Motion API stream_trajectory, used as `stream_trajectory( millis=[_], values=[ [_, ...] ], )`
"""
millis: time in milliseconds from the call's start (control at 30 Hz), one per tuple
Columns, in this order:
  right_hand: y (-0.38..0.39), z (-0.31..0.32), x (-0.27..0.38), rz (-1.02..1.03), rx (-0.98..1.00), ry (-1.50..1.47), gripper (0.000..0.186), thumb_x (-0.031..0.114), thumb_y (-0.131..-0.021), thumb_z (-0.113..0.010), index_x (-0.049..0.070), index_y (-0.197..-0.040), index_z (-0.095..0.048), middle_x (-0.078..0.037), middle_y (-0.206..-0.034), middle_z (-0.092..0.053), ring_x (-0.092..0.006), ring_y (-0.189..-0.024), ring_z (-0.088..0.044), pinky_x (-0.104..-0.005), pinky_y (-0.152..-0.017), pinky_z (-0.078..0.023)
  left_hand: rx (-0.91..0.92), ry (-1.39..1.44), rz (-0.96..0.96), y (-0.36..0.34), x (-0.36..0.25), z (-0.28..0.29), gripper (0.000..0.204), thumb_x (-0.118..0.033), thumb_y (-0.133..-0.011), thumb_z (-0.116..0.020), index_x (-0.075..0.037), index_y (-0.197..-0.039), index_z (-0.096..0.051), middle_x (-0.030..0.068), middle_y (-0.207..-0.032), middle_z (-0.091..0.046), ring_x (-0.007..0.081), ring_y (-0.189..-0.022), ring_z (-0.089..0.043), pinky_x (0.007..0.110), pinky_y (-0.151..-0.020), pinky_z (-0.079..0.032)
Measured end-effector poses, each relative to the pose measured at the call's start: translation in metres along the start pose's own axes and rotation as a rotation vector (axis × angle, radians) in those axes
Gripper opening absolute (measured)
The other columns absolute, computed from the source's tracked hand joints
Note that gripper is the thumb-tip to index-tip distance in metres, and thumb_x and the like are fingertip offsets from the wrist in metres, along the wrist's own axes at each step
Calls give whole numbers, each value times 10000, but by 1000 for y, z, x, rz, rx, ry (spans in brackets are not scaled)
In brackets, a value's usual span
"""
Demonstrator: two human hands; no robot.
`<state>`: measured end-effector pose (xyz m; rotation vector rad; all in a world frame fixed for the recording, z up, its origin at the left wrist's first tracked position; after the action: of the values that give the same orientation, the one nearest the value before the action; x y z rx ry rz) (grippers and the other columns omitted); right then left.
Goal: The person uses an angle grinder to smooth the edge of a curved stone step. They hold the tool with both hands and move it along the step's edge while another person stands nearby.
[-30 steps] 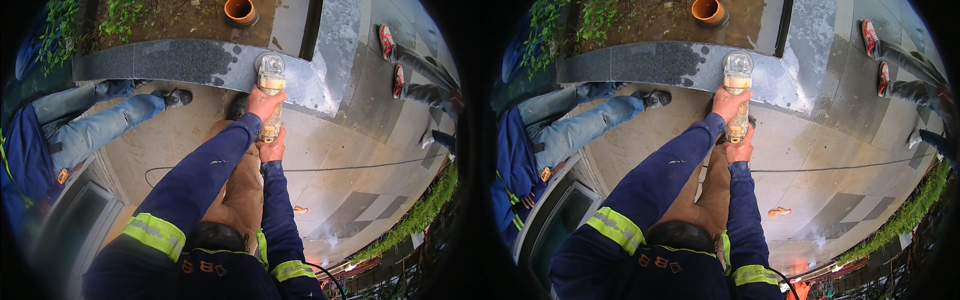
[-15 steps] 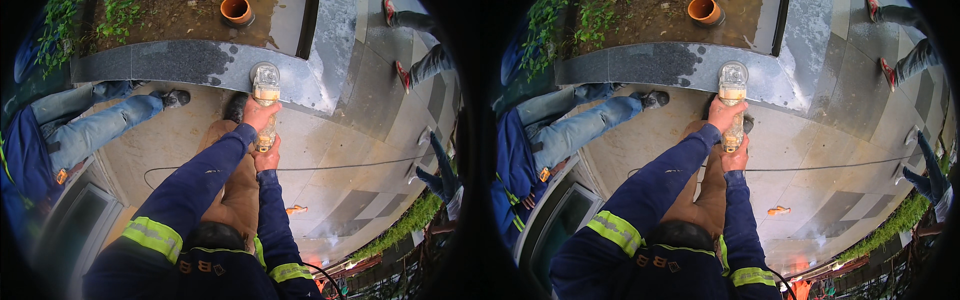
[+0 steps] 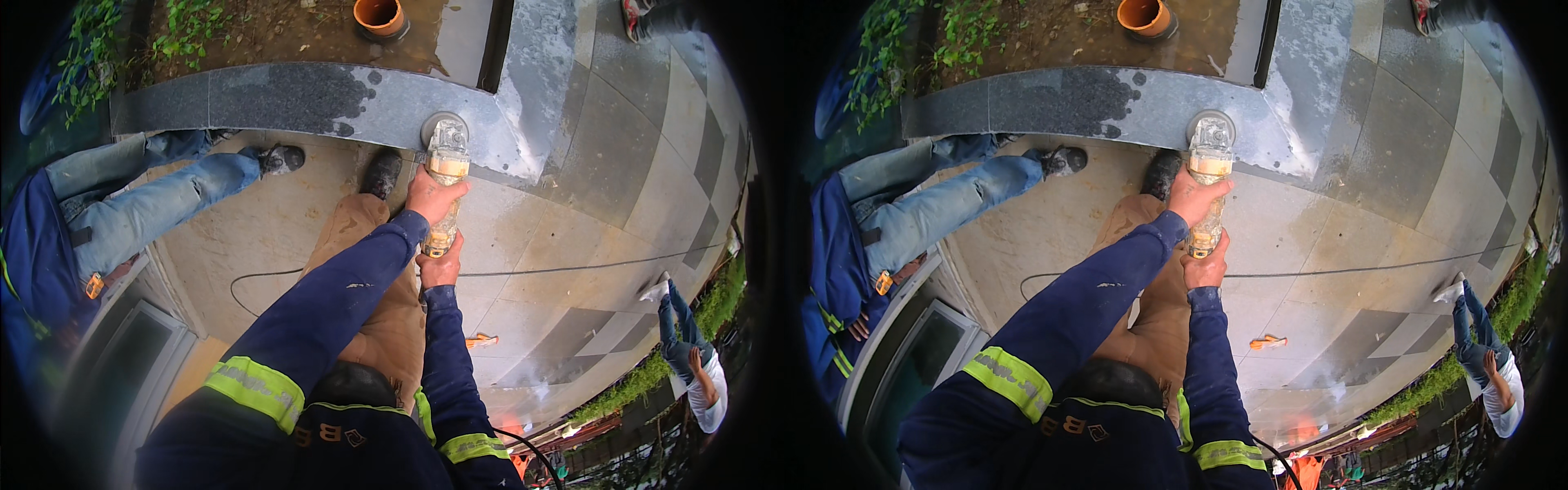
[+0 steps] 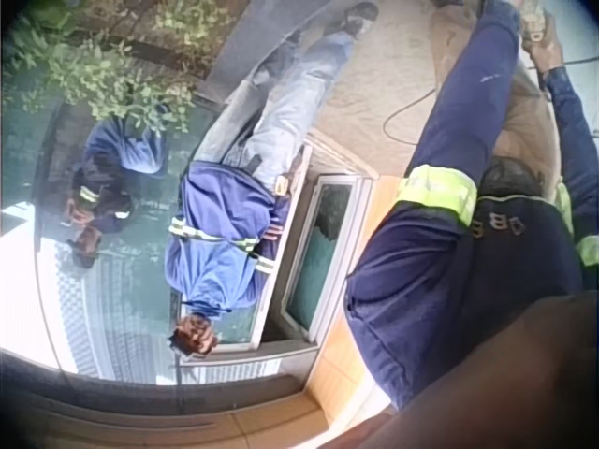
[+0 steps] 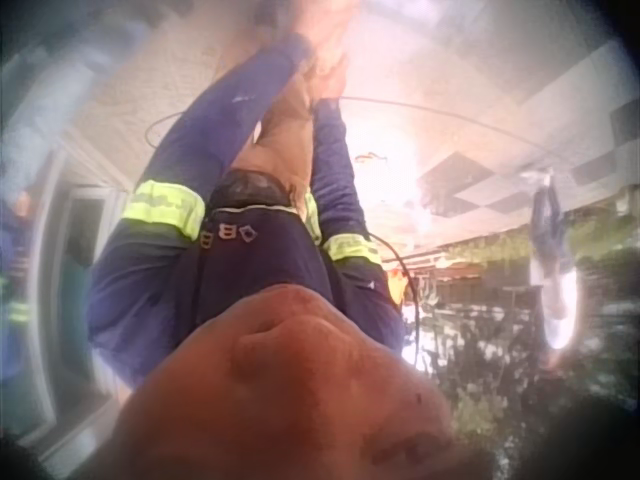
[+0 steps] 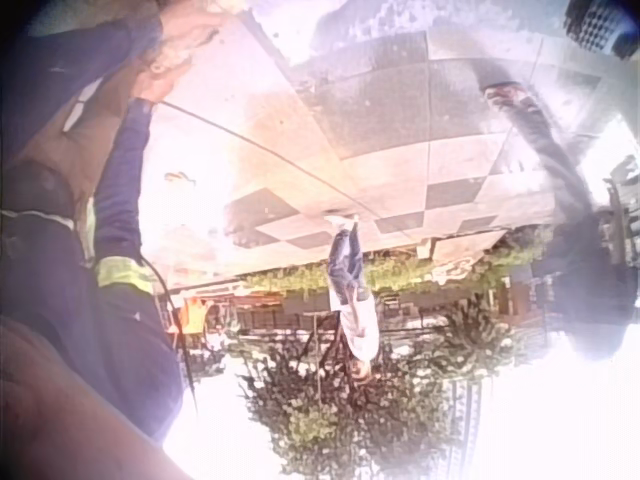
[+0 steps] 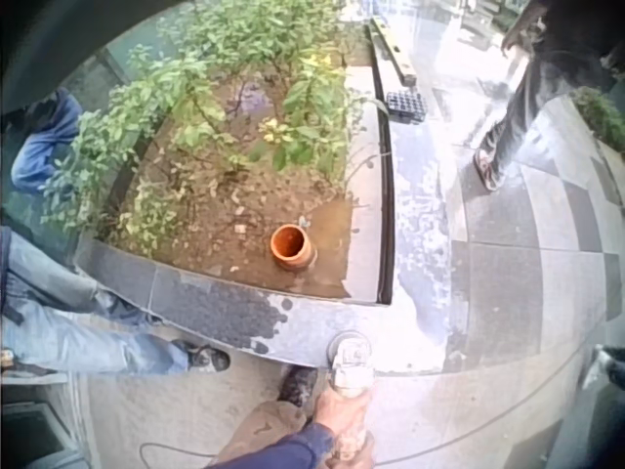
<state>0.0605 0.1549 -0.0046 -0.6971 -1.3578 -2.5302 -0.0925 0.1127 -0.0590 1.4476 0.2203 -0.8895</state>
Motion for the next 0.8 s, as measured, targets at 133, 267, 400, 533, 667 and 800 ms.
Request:
stream_trajectory(
  millis=[133,267,400,533,667,800],
  values=[
    [-6,-9,-2,90,-1,6,859,25,-624,-728,117,-1382,-337,-244,-1025,-666,-423,-980,-653,-435,-869,-514,-24,92,-19,4,-10,12,482,-195,-704,-838,13,-1068,-601,104,-997,-688,184,-887,-661,330,-801,-526],
    [-22,-13,28,88,35,14,824,30,-638,-729,122,-1363,-350,-240,-1024,-667,-429,-982,-646,-453,-849,-517,-7,143,-54,-18,-26,21,502,-207,-699,-840,21,-1077,-600,122,-1011,-685,194,-893,-663,328,-802,-526],
    [-22,-9,33,76,11,-4,820,38,-639,-742,132,-1356,-357,-243,-1019,-669,-440,-982,-642,-462,-842,-518,-5,119,-20,-22,-25,14,611,-237,-684,-846,49,-1138,-555,169,-1056,-670,230,-934,-666,352,-833,-522],
    [-13,-8,27,48,29,26,827,45,-641,-741,131,-1365,-351,-246,-1020,-668,-437,-979,-645,-464,-841,-516,15,150,-42,-14,-15,16,629,-246,-679,-849,54,-1140,-544,168,-1046,-670,231,-929,-666,355,-834,-524],
    [-20,-10,22,57,19,42,845,36,-634,-736,132,-1377,-344,-251,-1040,-664,-432,-984,-647,-460,-848,-516,20,156,-8,-15,-25,16,623,-241,-680,-849,56,-1134,-542,167,-1043,-670,231,-929,-666,355,-835,-524],
    [-19,-9,26,65,20,-19,844,29,-630,-731,133,-1373,-344,-251,-1034,-664,-436,-971,-648,-460,-841,-519,-23,100,-40,-18,-22,14,578,-225,-691,-843,41,-1122,-563,145,-1030,-675,217,-911,-662,342,-817,-526]
  ],
)
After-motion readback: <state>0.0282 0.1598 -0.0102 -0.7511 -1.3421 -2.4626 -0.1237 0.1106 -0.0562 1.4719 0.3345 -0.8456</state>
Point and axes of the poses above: each hand's wrist, its own y-axis away from the middle knuckle, its own z-axis out of the back of the hand, x = y × z, the point moved 7 cm from there along -y, towards the middle knuckle
